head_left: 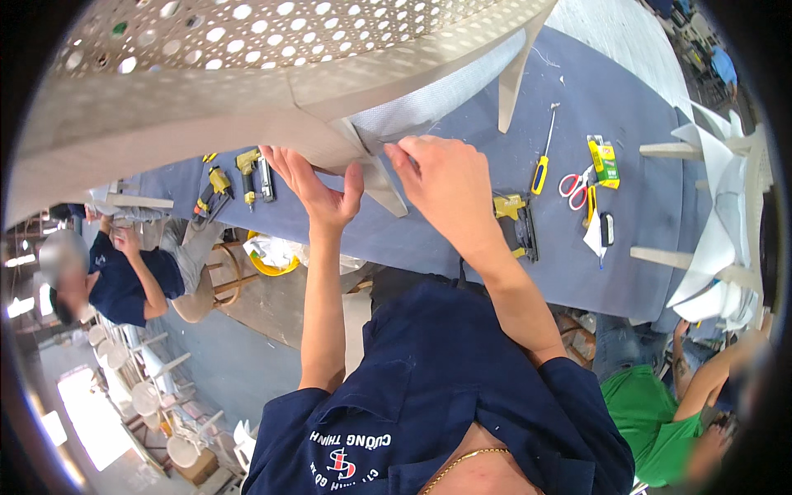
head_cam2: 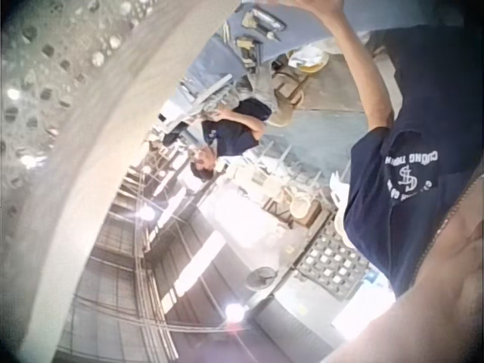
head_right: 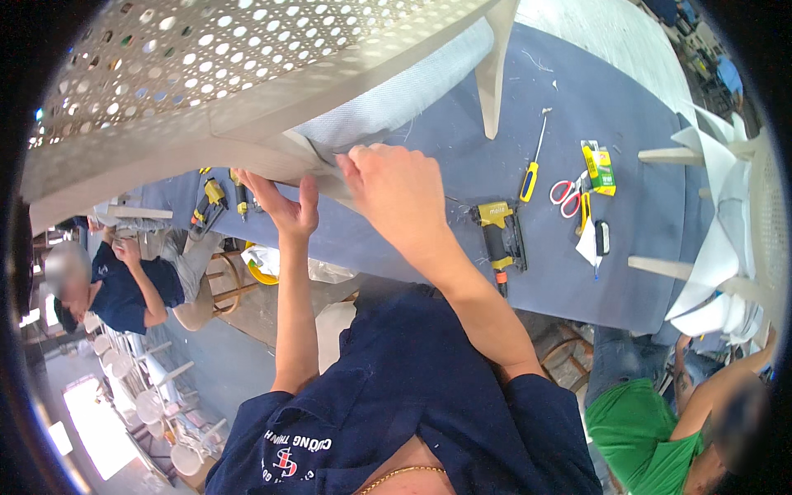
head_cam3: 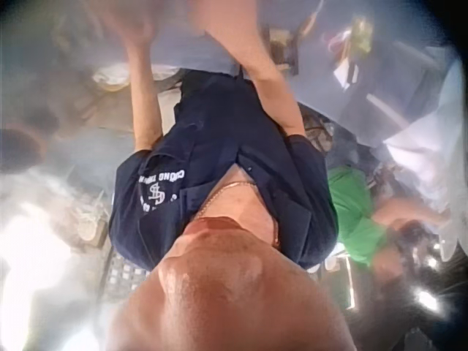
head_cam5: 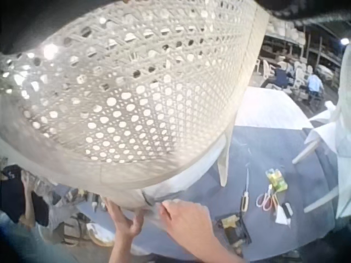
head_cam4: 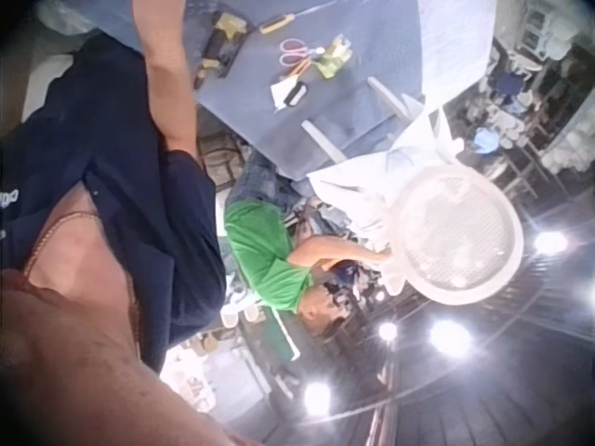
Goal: The person staples white fabric onto the underside of a white chair frame using a yellow pneumatic staple gun. They smooth the fabric, reposition the chair, and use a screwdriver to tuck and secure fabric edges along the frame. The person then uses the staple gun again to finish attaching the fabric.
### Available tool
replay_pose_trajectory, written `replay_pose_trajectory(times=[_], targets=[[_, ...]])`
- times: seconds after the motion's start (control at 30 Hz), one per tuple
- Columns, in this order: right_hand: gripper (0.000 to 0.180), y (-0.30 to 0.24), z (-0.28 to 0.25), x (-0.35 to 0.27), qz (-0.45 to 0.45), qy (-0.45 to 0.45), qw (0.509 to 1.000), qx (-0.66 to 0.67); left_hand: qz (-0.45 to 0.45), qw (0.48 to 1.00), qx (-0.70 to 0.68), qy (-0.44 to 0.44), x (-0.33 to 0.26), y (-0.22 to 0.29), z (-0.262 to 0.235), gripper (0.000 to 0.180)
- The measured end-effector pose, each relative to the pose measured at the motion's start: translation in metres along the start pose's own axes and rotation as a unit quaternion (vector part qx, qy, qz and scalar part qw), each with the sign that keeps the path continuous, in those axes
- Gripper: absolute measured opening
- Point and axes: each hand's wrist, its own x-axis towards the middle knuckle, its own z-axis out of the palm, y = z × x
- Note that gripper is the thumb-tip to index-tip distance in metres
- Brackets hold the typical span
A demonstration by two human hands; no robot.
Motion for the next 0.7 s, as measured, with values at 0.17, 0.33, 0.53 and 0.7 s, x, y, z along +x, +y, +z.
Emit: replay_pose_trajectory(times=[0.17,0.33,0.53,0.7], targets=[[0.034,-0.010,0.014,-0.001,0.028,0.009,1.000,0.007,-0.020,0.998,-0.030,0.047,-0.008,-0.010,0.011,0.070],[0.035,-0.017,0.017,-0.006,0.079,0.020,0.996,0.033,0.009,0.997,-0.020,0.077,0.004,-0.008,0.021,0.066],[0.033,-0.027,0.036,-0.006,0.099,0.069,0.992,0.047,-0.025,0.989,-0.059,0.132,0.000,-0.008,0.032,0.059],[0.028,-0.004,0.035,0.009,-0.029,0.061,0.995,0.069,0.000,0.991,-0.031,0.129,-0.003,-0.015,0.035,0.062]])
